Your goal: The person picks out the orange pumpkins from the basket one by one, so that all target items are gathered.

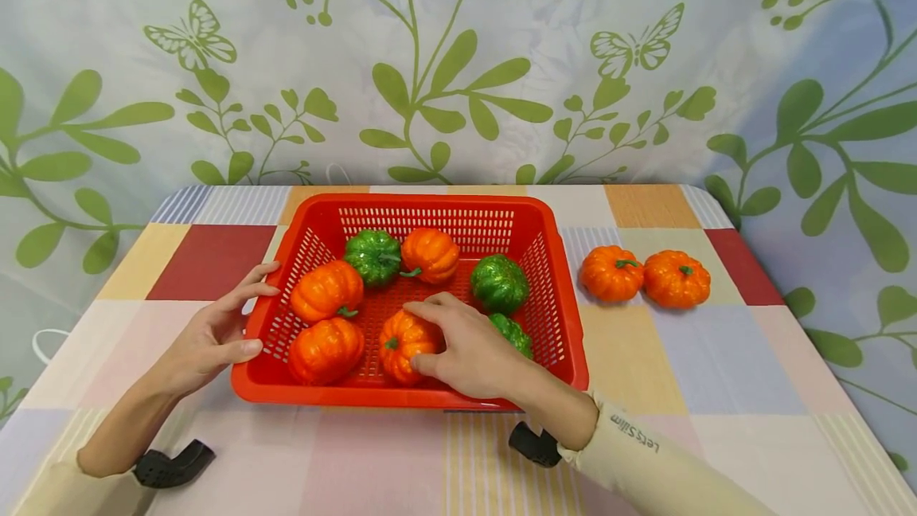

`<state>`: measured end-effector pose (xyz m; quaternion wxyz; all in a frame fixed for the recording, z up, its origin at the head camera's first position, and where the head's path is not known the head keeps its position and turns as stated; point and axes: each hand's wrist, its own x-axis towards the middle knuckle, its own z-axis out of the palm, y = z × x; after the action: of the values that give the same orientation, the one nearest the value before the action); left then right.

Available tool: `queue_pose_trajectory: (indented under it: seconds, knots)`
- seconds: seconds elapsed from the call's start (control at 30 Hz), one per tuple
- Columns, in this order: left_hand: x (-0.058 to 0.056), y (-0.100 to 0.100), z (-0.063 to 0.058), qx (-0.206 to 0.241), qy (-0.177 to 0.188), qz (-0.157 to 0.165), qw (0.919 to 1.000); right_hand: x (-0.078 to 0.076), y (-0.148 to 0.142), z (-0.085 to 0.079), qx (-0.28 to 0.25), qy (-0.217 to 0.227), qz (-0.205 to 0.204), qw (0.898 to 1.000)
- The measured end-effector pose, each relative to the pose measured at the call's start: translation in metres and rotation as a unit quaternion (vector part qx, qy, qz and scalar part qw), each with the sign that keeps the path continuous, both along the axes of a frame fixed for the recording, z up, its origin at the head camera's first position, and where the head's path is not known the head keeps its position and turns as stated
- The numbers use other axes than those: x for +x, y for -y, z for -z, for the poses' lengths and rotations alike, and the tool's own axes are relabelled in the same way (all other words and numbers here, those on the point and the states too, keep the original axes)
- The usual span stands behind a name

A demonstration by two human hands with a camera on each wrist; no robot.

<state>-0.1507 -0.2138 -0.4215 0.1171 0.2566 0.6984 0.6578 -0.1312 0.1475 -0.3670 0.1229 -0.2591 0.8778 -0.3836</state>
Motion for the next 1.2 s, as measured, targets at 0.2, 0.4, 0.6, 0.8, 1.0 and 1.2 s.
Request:
queue_pose_trajectory:
  seconds: [0.2, 0.4, 0.6, 0.8, 1.0, 1.2]
  knots:
    - [0.0001, 0.0, 0.0001, -0.001, 0.002, -0.001, 1.0, 0.0001, -0.0003, -0.0003, -0.023, -0.018, 0.025, 0.999]
    - [-0.0001, 0.0001, 0.001, 0.0, 0.003, -0.002, 1.0, 0.001, -0.0007, -0.0013, -0.033, -0.015, 0.046, 0.998]
    - [-0.0002, 0.0003, 0.0007, 0.004, 0.004, -0.001, 1.0, 0.0034, -0.0006, -0.0047, -0.053, -0.002, 0.059, 0.997]
    - [0.0, -0.0006, 0.0009, 0.005, 0.005, 0.002, 1.0, 0.0069, -0.0056, -0.0048, -0.051, -0.022, 0.091, 0.994]
    - [-0.0002, -0.0002, 0.0016, 0.006, 0.001, 0.0, 1.0, 0.0072, -0.0066, -0.0056, -0.048, -0.01, 0.099, 0.994]
    - [-0.0005, 0.0, 0.0025, 0.004, -0.003, 0.0, 1.0, 0.0092, -0.0069, -0.0079, -0.059, -0.017, 0.11, 0.992]
